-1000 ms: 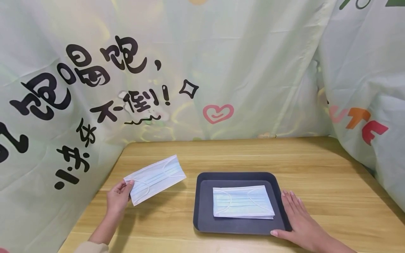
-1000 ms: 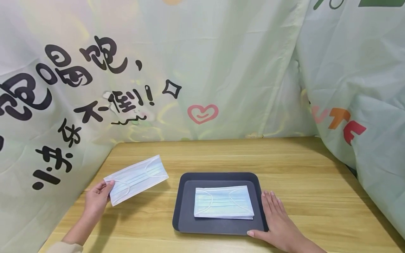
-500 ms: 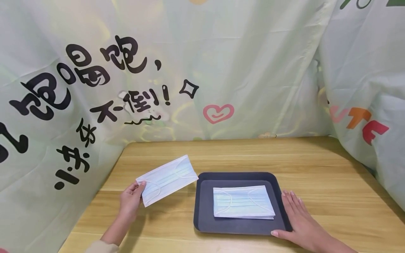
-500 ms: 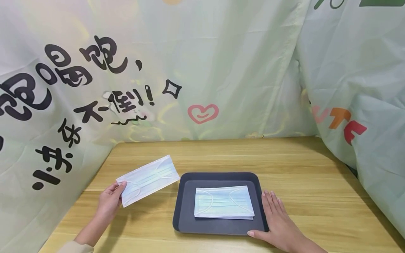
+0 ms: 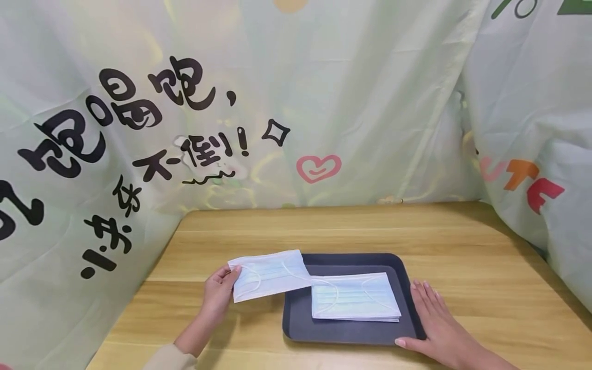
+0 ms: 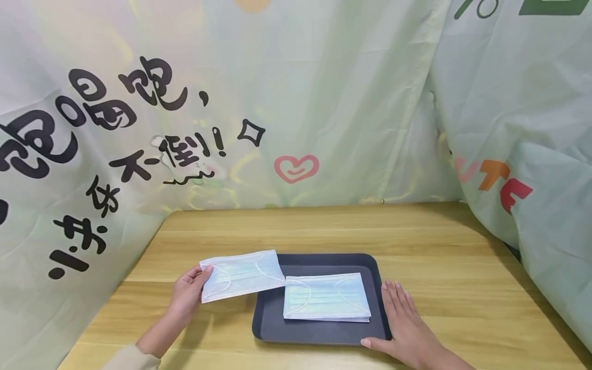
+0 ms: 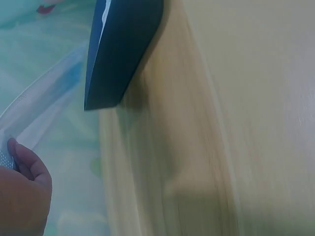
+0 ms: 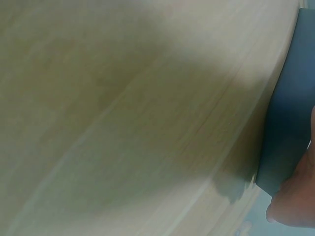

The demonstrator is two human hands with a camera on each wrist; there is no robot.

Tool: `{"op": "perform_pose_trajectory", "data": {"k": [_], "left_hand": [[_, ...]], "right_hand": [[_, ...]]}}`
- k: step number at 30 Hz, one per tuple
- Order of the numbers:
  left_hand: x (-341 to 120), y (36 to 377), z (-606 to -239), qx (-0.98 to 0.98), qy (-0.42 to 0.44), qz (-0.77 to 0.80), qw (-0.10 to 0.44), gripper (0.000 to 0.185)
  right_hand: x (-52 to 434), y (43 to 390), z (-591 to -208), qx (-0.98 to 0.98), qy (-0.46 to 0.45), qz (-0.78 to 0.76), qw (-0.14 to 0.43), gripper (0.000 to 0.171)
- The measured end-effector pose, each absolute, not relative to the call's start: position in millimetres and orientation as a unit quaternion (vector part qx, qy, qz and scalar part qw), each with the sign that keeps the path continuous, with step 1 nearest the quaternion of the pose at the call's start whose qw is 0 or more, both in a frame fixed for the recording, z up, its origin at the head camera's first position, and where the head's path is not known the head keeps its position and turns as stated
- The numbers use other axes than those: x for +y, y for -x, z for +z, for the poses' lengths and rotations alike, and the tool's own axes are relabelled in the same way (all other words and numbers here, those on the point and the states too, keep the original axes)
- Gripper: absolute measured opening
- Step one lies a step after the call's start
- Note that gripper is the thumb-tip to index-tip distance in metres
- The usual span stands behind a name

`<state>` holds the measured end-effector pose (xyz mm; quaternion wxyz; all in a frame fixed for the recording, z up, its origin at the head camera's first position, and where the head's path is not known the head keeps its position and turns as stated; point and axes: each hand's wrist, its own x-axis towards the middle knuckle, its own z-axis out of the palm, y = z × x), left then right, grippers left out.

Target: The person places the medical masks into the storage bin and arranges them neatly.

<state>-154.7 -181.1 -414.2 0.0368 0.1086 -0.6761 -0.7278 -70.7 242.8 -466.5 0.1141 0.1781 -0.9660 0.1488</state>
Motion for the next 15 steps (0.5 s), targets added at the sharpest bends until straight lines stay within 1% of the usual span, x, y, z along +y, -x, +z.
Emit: {"op": "perform_pose_trajectory", "data": {"k": [2, 5, 9, 15], "left_hand": [[-174.3, 155.0, -412.1, -0.671, -0.116, -0.732, 0.028, 0.025], [-166.4, 156.0, -411.9, -0.666, -0.117, -0.737, 0.02, 0.025], [-158.3, 157.5, -412.6, -0.662, -0.11, -0.741, 0.017, 0.028], [-150.9, 162.3, -411.7, -0.656, -0.1, -0.748, 0.018, 0.028]], "right_hand": [[243.2, 70.7, -467.5, -0.962, -0.189, 0.139, 0.14, 0.111], [243.7, 71.1, -468.3, -0.958, -0.197, 0.133, 0.158, 0.111], [243.5, 71.2, -467.8, -0.961, -0.19, 0.133, 0.148, 0.111], [243.3, 69.9, -466.1, -0.964, -0.183, 0.138, 0.13, 0.11]]}}
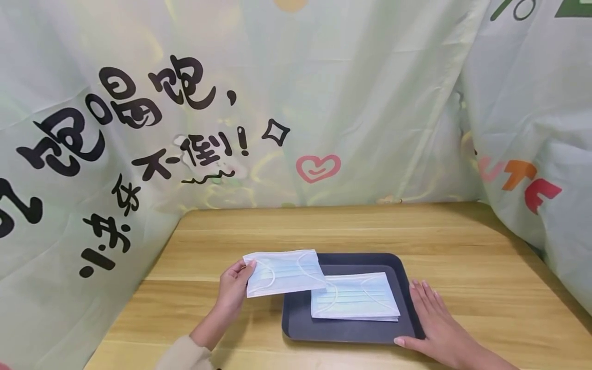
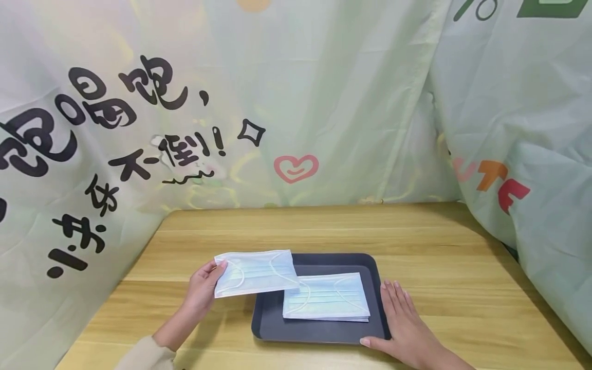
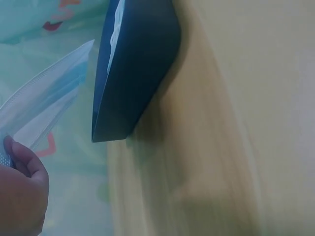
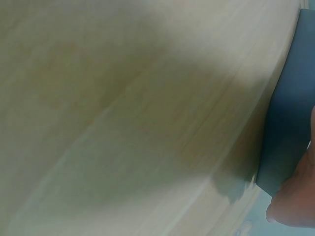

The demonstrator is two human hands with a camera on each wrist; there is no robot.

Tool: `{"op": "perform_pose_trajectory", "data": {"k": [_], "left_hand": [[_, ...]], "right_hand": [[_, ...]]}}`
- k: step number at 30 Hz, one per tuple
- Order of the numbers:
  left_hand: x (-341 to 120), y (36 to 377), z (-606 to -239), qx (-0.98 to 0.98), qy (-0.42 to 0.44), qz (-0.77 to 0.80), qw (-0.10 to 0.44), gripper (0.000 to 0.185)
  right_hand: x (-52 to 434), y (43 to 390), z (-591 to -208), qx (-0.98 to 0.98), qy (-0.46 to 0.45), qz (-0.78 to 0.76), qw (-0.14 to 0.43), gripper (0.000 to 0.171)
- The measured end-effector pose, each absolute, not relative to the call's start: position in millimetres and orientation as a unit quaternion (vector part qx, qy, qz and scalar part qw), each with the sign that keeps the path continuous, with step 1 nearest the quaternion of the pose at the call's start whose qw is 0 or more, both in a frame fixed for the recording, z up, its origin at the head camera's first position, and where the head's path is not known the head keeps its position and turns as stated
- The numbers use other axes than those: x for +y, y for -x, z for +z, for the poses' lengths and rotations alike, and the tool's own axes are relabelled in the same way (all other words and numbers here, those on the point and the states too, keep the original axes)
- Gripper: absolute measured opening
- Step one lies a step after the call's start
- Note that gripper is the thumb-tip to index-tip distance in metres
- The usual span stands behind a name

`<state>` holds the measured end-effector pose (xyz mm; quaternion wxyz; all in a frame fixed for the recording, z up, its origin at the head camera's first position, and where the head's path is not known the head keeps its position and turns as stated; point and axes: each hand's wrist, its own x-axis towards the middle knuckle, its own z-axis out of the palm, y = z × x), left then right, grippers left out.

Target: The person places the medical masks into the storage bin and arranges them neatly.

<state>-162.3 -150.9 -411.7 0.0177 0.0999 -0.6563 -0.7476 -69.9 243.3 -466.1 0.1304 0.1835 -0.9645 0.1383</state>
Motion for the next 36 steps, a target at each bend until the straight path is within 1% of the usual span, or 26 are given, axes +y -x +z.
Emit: {"op": "perform_pose_trajectory", "data": {"k": [8, 13, 17, 24, 29, 36], "left_hand": [[-134.4, 169.7, -411.1, -0.636, -0.081, -0.767, 0.0, 0.014], [-117.1, 175.7, -413.3, -0.619, -0.062, -0.783, -0.012, 0.01], [-102.8, 175.0, -414.0, -0.608, -0.058, -0.792, -0.019, 0.009], [-78.4, 172.2, -419.4, -0.611, -0.058, -0.789, -0.035, 0.015], [-61.0, 170.7, -425.0, -0.614, -0.038, -0.787, -0.047, 0.017], [-40.7, 166.7, -432.9, -0.618, -0.025, -0.782, -0.077, 0.026]], "right_hand": [[245.0, 70.9, -465.4, -0.965, -0.184, 0.131, 0.13, 0.11], [245.5, 72.0, -465.1, -0.965, -0.182, 0.132, 0.132, 0.11], [244.6, 71.9, -466.1, -0.963, -0.187, 0.132, 0.145, 0.11], [244.0, 73.0, -467.2, -0.963, -0.188, 0.127, 0.145, 0.11], [244.4, 72.5, -467.0, -0.964, -0.19, 0.125, 0.14, 0.11], [243.2, 72.4, -466.5, -0.966, -0.186, 0.126, 0.128, 0.111]]}}
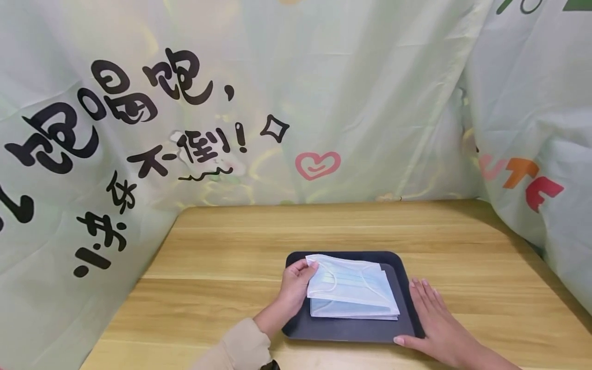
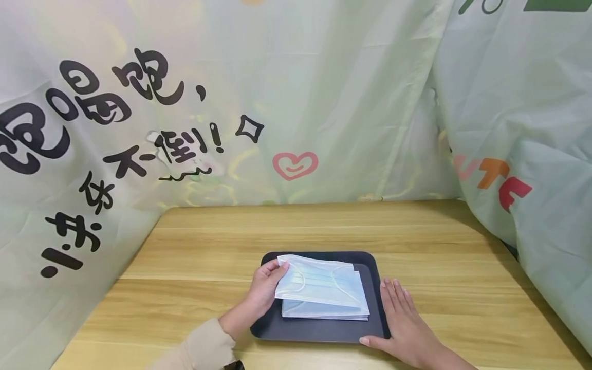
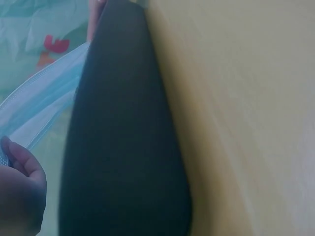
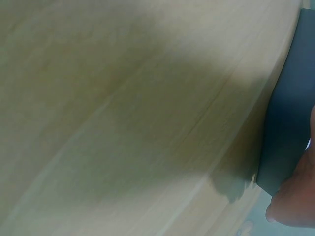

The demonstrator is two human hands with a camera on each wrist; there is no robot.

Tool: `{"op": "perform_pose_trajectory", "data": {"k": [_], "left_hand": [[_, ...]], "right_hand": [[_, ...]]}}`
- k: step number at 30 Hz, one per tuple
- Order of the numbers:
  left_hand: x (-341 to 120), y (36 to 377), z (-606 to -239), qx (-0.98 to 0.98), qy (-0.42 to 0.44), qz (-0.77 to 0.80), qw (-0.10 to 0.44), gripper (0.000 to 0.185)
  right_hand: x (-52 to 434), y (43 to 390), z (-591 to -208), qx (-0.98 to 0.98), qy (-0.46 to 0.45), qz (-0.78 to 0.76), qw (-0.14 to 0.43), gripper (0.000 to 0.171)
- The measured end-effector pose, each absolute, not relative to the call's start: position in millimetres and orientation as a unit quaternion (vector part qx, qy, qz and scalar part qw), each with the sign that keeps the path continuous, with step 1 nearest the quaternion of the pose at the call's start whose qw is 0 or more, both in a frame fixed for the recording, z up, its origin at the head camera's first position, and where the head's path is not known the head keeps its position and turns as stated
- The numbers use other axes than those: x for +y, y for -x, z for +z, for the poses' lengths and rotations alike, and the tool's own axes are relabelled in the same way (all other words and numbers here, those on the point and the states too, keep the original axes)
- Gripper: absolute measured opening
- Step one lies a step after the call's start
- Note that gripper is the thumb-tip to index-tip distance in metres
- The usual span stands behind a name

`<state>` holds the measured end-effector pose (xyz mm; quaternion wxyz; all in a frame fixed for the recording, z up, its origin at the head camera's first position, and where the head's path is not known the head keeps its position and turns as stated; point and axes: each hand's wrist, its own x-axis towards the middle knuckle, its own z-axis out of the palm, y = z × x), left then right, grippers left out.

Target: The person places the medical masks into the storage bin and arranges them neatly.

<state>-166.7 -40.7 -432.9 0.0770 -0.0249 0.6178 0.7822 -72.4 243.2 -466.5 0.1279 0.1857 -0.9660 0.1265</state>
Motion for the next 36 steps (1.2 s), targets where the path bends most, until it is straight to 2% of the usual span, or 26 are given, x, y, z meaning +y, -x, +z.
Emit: {"op": "perform_pose_trajectory", "data": {"k": [4, 12, 17, 24, 30, 36], "left_hand": [[-32.5, 165.2, -437.9, 0.624, 0.023, 0.777, 0.082, 0.026], [-28.6, 163.3, -443.7, 0.661, 0.034, 0.743, 0.099, 0.029], [-32.0, 163.2, -443.9, 0.719, 0.027, 0.689, 0.084, 0.026], [-43.5, 170.4, -441.5, 0.795, -0.029, 0.605, 0.034, 0.019], [-49.2, 176.6, -438.4, 0.83, -0.12, 0.544, 0.012, 0.015], [-54.5, 174.8, -438.9, 0.868, -0.154, 0.472, 0.003, 0.008]], "right_hand": [[243.1, 72.1, -466.2, -0.969, -0.177, 0.129, 0.113, 0.111], [243.9, 71.8, -467.9, -0.965, -0.188, 0.126, 0.136, 0.111], [243.8, 71.9, -467.6, -0.965, -0.185, 0.128, 0.132, 0.111], [243.5, 72.7, -468.4, -0.963, -0.191, 0.134, 0.136, 0.111], [244.0, 73.2, -467.7, -0.964, -0.185, 0.139, 0.131, 0.109], [243.4, 72.5, -468.5, -0.961, -0.196, 0.13, 0.147, 0.11]]}}
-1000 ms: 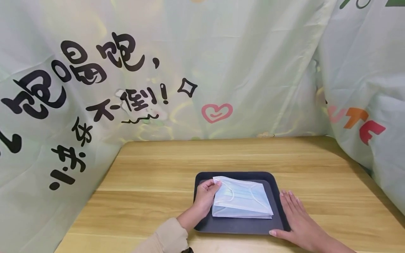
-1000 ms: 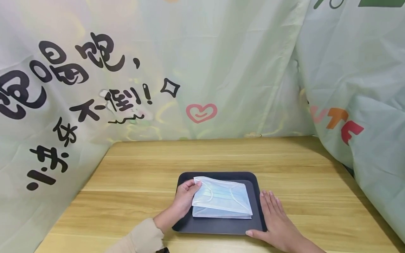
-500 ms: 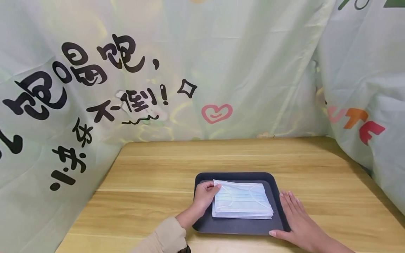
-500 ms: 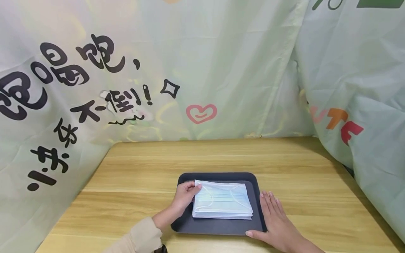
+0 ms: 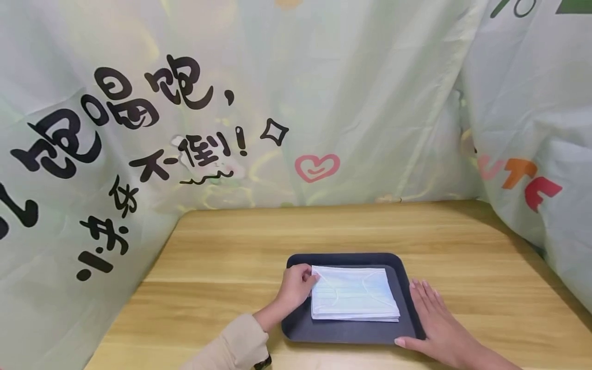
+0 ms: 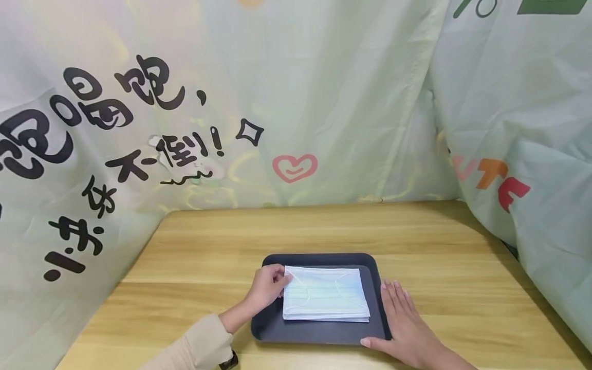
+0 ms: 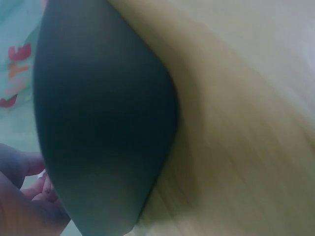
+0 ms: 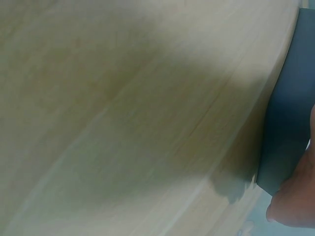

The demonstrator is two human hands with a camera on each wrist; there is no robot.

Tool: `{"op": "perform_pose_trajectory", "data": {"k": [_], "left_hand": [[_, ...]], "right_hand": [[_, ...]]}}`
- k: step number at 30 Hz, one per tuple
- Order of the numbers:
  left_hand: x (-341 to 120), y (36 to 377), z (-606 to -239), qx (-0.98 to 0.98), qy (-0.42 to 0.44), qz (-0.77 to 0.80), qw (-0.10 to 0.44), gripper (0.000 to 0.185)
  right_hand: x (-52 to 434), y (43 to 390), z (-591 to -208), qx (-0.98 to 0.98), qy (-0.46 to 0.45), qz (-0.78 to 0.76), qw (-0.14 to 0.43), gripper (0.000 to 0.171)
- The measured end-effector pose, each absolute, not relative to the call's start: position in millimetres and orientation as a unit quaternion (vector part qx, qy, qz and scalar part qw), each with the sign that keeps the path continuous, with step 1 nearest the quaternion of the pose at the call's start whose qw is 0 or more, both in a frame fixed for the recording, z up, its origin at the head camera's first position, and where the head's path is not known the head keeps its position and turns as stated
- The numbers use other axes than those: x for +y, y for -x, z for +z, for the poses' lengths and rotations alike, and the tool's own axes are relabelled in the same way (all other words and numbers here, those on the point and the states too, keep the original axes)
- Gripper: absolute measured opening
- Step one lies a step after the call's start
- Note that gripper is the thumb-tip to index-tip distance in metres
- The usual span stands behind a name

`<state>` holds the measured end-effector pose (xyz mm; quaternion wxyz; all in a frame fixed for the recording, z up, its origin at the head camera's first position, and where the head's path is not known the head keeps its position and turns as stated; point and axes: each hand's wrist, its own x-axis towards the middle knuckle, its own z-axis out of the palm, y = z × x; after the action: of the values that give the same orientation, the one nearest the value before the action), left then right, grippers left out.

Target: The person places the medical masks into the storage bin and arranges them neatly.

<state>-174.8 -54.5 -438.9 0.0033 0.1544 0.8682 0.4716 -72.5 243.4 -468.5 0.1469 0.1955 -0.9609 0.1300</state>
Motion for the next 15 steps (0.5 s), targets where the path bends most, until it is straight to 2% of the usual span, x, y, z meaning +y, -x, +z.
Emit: {"op": "perform_pose_trajectory", "data": {"k": [3, 9, 15], "left_hand": [[-58.3, 172.7, -440.0, 0.888, -0.16, 0.43, 0.0, 0.009], [-64.4, 169.4, -436.6, 0.918, -0.139, 0.37, -0.017, 0.03], [-71.4, 169.4, -431.1, 0.923, -0.149, 0.351, -0.055, 0.026]], "right_hand": [[240.7, 73.6, -468.6, -0.958, -0.202, 0.127, 0.156, 0.11], [236.5, 77.9, -467.3, -0.958, -0.211, 0.121, 0.153, 0.11], [237.7, 81.4, -465.1, -0.961, -0.209, 0.115, 0.137, 0.111]]}}
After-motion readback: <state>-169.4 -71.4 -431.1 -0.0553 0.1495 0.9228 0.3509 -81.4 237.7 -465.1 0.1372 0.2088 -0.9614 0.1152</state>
